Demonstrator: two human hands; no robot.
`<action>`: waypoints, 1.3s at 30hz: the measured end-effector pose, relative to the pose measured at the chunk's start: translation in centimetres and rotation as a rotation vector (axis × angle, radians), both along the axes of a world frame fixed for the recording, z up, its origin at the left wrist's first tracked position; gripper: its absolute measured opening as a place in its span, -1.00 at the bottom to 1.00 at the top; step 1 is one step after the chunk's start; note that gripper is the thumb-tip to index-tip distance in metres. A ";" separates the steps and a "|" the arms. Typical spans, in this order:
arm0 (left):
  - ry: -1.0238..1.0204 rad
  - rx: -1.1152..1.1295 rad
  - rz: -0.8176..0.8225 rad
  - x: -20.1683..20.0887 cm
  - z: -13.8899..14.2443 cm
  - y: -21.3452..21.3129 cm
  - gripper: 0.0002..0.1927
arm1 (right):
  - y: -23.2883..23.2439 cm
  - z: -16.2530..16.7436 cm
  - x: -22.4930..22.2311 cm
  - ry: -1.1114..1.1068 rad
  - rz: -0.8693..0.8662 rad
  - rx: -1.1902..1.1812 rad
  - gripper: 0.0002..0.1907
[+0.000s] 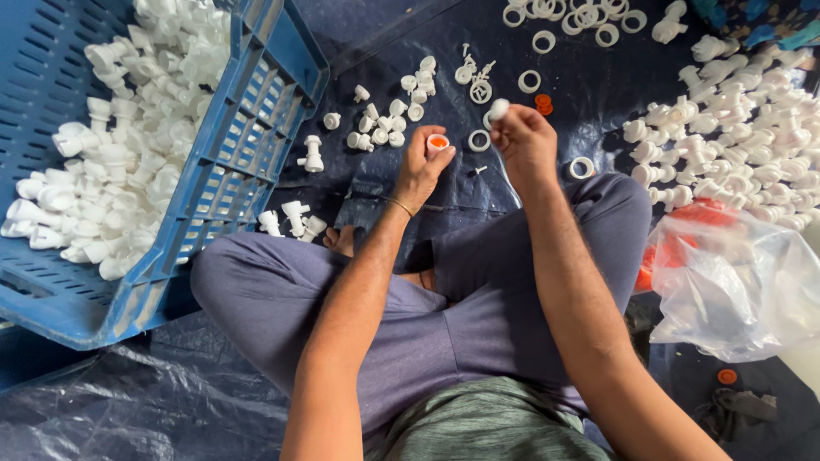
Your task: The person sits on the floor and repeatedly assembles small white plastic components with orange caps and white rings. They pick up a white body, insert a ring, and screw on an orange cap, then place the finished unit aside.
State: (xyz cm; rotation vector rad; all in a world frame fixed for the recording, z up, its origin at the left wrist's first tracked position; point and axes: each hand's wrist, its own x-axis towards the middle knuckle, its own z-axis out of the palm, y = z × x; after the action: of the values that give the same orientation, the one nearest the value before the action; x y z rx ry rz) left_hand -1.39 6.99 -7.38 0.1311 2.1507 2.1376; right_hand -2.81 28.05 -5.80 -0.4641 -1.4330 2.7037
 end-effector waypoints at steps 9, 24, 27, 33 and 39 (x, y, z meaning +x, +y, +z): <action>0.092 -0.041 0.032 -0.5 -1.0 0.3 -0.57 | 1.1 -0.1 -0.4 0.010 -0.055 -0.243 -0.84; 0.250 -0.273 -0.031 0.3 2.0 0.3 -0.55 | -2.8 1.0 1.3 0.133 0.332 0.491 -0.94; 0.233 -0.288 -0.042 0.3 2.0 0.3 -0.54 | -2.8 1.0 1.3 0.156 0.363 0.632 -0.93; 0.346 -0.360 -0.050 0.6 2.3 0.1 -0.58 | -2.6 2.0 1.5 0.070 0.441 0.642 -0.94; 0.093 -0.092 -0.040 0.2 2.7 -0.3 -0.72 | 0.2 4.5 0.4 0.142 0.191 -0.179 -0.66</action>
State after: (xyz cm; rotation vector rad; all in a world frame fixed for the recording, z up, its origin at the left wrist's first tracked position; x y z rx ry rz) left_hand -1.18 6.73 -4.69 0.2685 2.2722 2.0449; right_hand -2.40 28.21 -1.29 -0.1440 -1.2666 2.9605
